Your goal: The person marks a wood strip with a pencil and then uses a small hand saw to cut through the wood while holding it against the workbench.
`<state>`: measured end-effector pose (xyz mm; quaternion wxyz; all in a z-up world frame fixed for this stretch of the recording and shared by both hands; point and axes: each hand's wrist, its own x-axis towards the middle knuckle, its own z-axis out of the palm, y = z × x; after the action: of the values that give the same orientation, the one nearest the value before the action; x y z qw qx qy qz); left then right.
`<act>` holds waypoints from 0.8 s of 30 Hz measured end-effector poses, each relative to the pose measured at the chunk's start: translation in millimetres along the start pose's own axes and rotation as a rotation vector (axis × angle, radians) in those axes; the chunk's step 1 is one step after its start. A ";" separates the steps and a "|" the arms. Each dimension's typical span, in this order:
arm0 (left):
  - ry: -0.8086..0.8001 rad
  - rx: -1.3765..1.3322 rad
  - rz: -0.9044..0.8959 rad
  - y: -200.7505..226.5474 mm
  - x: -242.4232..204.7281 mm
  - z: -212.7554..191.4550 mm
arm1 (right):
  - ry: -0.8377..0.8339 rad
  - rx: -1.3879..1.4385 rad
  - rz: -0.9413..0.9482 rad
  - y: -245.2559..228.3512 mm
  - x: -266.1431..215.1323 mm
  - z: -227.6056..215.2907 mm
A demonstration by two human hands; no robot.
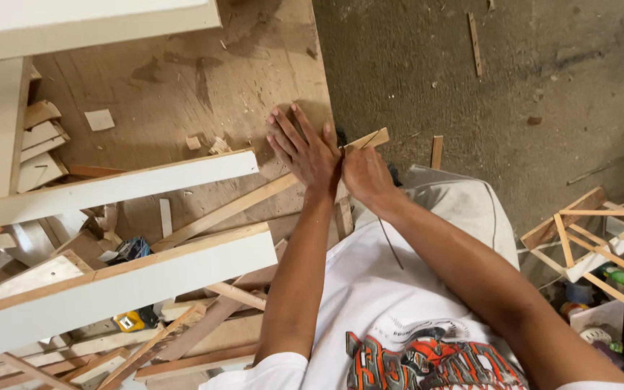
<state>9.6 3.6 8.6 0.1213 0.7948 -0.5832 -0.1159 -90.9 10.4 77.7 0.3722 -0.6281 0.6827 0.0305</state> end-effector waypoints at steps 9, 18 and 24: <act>-0.264 0.046 -0.028 -6.7 14.3 -5.0 | 0.025 -0.082 -0.058 -2.5 7.2 -6.5; -0.196 0.010 0.046 -10.0 15.3 -11.1 | -0.011 -0.061 0.046 -18.4 -2.7 -9.2; -0.083 -0.013 0.066 -13.5 17.2 -8.8 | -0.028 -0.114 0.031 -16.2 -11.8 -11.3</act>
<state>29.6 -8.4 11.7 0.1060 0.7690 -0.6127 -0.1485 -82.8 11.2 99.2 0.3450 -0.6369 0.6843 0.0840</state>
